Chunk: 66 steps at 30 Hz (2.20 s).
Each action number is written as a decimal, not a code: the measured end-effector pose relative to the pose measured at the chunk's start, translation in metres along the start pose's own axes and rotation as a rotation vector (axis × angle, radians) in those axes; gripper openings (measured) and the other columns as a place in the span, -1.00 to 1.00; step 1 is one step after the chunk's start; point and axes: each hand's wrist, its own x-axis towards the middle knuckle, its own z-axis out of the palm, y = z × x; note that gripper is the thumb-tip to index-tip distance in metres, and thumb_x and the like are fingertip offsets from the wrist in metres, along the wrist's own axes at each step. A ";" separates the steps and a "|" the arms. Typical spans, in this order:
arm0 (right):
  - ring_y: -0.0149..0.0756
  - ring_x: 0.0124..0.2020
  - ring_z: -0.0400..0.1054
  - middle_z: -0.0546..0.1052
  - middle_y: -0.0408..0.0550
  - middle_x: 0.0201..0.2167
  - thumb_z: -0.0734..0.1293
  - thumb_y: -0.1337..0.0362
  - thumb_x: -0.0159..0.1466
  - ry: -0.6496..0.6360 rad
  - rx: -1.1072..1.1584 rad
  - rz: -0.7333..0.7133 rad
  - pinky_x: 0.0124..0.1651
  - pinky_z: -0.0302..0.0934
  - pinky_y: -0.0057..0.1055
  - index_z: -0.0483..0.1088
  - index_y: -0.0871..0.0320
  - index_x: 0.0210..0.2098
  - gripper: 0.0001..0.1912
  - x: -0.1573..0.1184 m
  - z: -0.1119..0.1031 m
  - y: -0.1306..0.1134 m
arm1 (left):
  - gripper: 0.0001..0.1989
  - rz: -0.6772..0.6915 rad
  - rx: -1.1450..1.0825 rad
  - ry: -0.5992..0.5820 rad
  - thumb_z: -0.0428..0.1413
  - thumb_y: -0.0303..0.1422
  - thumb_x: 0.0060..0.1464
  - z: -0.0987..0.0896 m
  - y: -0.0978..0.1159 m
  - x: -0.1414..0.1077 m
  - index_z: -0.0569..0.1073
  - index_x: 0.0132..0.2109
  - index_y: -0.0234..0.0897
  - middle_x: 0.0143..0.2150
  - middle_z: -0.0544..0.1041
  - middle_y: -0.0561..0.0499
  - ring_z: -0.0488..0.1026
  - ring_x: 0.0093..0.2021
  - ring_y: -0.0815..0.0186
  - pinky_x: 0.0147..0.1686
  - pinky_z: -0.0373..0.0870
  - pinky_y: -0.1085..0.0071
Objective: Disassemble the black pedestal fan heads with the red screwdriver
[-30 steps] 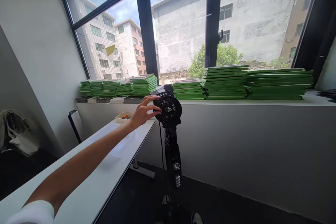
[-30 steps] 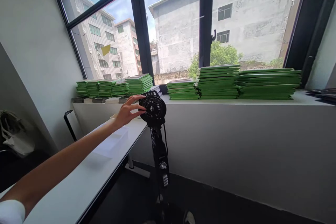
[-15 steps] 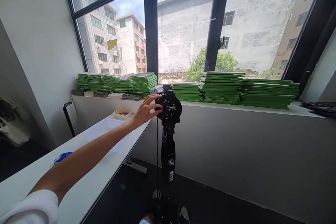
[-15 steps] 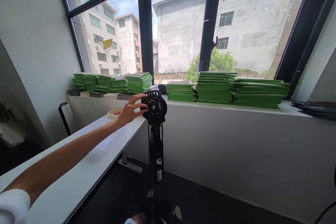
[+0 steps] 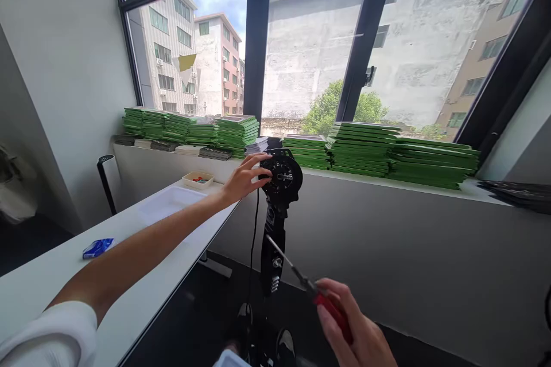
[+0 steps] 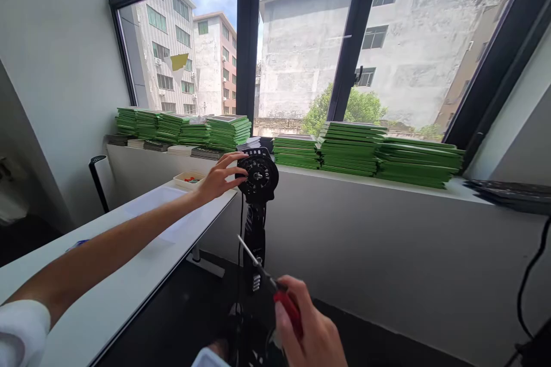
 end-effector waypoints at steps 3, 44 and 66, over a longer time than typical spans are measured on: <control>-0.42 -0.62 0.34 0.56 -0.21 -0.43 0.17 -0.03 0.41 0.187 -0.142 -0.066 -0.54 0.24 -0.50 0.30 -0.01 -0.06 -0.72 0.041 -0.036 -0.032 | -0.87 -0.002 -0.014 0.017 0.17 -0.30 0.27 0.001 0.000 -0.001 0.60 -0.13 -0.21 0.21 0.50 -0.16 0.39 0.29 0.10 0.24 0.44 0.02; -0.46 -0.49 0.47 0.61 -0.10 -0.24 0.18 0.16 0.47 0.382 -0.745 -0.640 -0.50 0.22 -0.55 0.41 0.11 -0.05 -0.76 0.133 -0.075 -0.087 | -0.84 -0.059 -0.086 -0.009 0.14 -0.30 0.30 0.007 -0.004 0.000 0.58 -0.11 -0.24 0.25 0.48 -0.20 0.36 0.33 0.05 0.22 0.50 0.01; -0.35 -0.69 0.33 0.45 -0.23 -0.69 0.11 0.02 0.43 0.185 -0.896 -0.272 -0.57 -0.08 -0.49 0.41 0.07 -0.08 -0.65 0.153 -0.089 -0.133 | -0.85 -0.054 -0.027 -0.039 0.13 -0.34 0.29 0.010 -0.003 -0.002 0.58 -0.09 -0.26 0.27 0.45 -0.23 0.36 0.33 0.01 0.10 0.60 0.04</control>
